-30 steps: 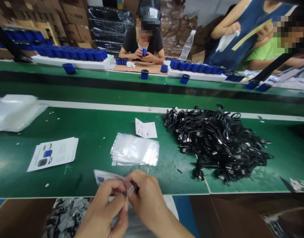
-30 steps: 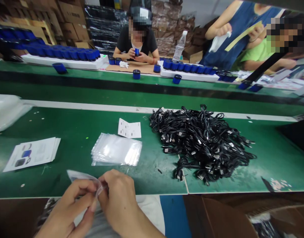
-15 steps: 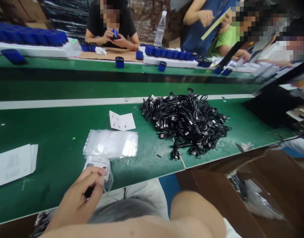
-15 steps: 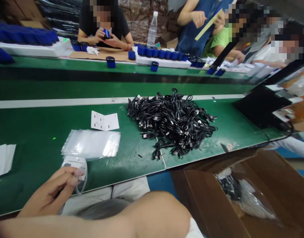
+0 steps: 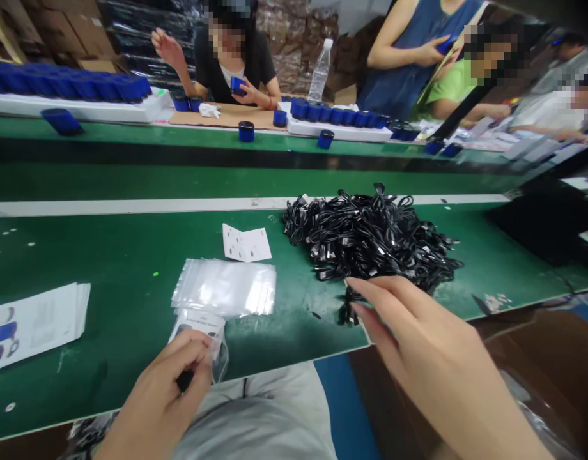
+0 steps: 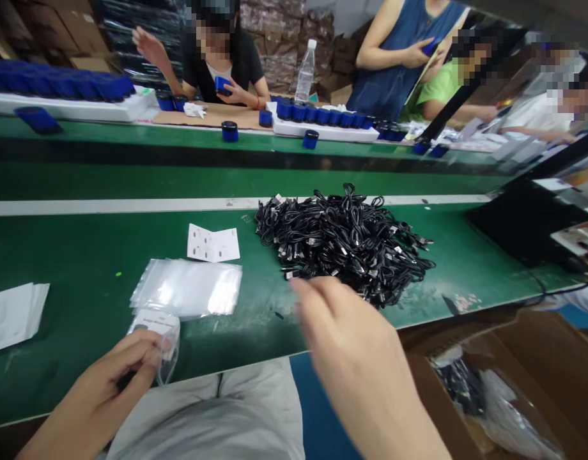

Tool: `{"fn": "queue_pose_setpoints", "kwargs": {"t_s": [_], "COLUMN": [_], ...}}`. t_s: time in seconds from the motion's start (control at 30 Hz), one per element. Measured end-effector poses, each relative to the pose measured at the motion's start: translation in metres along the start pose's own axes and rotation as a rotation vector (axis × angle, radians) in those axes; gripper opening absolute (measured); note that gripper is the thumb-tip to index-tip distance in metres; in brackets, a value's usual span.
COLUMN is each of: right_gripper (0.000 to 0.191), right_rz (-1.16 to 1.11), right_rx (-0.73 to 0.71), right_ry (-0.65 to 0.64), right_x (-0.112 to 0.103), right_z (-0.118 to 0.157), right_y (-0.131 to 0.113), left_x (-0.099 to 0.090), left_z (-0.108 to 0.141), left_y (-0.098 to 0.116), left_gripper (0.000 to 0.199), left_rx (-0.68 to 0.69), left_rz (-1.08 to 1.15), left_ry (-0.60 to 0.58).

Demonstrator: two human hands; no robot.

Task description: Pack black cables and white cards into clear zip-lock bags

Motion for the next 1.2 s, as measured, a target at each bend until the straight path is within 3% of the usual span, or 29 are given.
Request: {"fn": "queue_pose_setpoints", "kwargs": {"t_s": [0.03, 0.1, 0.23, 0.33, 0.43, 0.5, 0.57, 0.63, 0.7, 0.8, 0.9, 1.0, 1.07, 1.2], "right_gripper": [0.03, 0.031, 0.026, 0.023, 0.01, 0.012, 0.009, 0.012, 0.018, 0.025, 0.027, 0.013, 0.021, 0.028], "right_rz": [0.121, 0.288, 0.281, 0.103, -0.252, -0.661, -1.056, -1.177, -1.109, -0.971, -0.979, -1.157, -1.318, -1.434], "right_rx": [0.001, 0.021, 0.039, -0.007, -0.046, -0.061, -0.082, -0.159, -0.209, -0.214, -0.197, -0.21, -0.228, -0.238], "right_ry": [-0.081, -0.12, -0.106, 0.054, 0.195, 0.081, -0.272, -0.504, -0.553, -0.507, -0.519, -0.691, -0.804, -0.82], "right_x": [0.009, 0.028, 0.056, 0.054, 0.043, 0.045, 0.059, 0.07, 0.077, 0.083, 0.082, 0.08, 0.078, 0.077], "right_z": [-0.01, -0.02, -0.016, -0.017, -0.018, -0.019, -0.017, -0.013, -0.013, -0.017, -0.021, -0.02, -0.019, -0.023], "right_y": [0.012, 0.036, 0.063, 0.053, 0.019, -0.014, -0.055, -0.092, -0.113, -0.121, -0.115, -0.106, -0.101, -0.099], "left_x": [-0.001, -0.002, -0.001, 0.001, 0.003, 0.002, 0.001, 0.0, 0.001, 0.004, 0.011, 0.015, 0.015, 0.014], "left_z": [-0.001, -0.002, -0.002, 0.0, 0.0, -0.001, 0.0, 0.002, 0.005, 0.012, 0.017, 0.021, 0.022, 0.023], "left_y": [0.001, 0.001, 0.002, 0.005, 0.009, 0.012, 0.014, 0.014, 0.013, 0.012, 0.014, 0.018, 0.021, 0.025], "left_gripper": [0.028, 0.028, 0.026, 0.024, 0.023, 0.023, 0.024, 0.023, 0.023, 0.021, 0.017, 0.018, 0.019, 0.02], "left_rx": [0.002, 0.016, 0.013, -0.004, -0.007, -0.006, 0.003, 0.014, 0.021, 0.063, 0.109, 0.095, 0.097, 0.11], "left_rz": [0.001, -0.006, -0.03, -0.037, -0.051, -0.062, -0.07, -0.077, -0.102, -0.198, -0.265, -0.259, -0.259, -0.279], "left_ry": [-0.003, -0.003, -0.009, -0.006, 0.015, 0.029, 0.033, 0.042, 0.067, 0.148, 0.22, 0.256, 0.25, 0.261]}}
Point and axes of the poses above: each hand's wrist, its own z-axis away from the middle knuckle, its own x-axis out of the palm, y = z × x, the point moved 4 cm from there along -z, towards the middle knuckle, and after that the axes turned 12 degrees about -y, right-handed, at the moved point
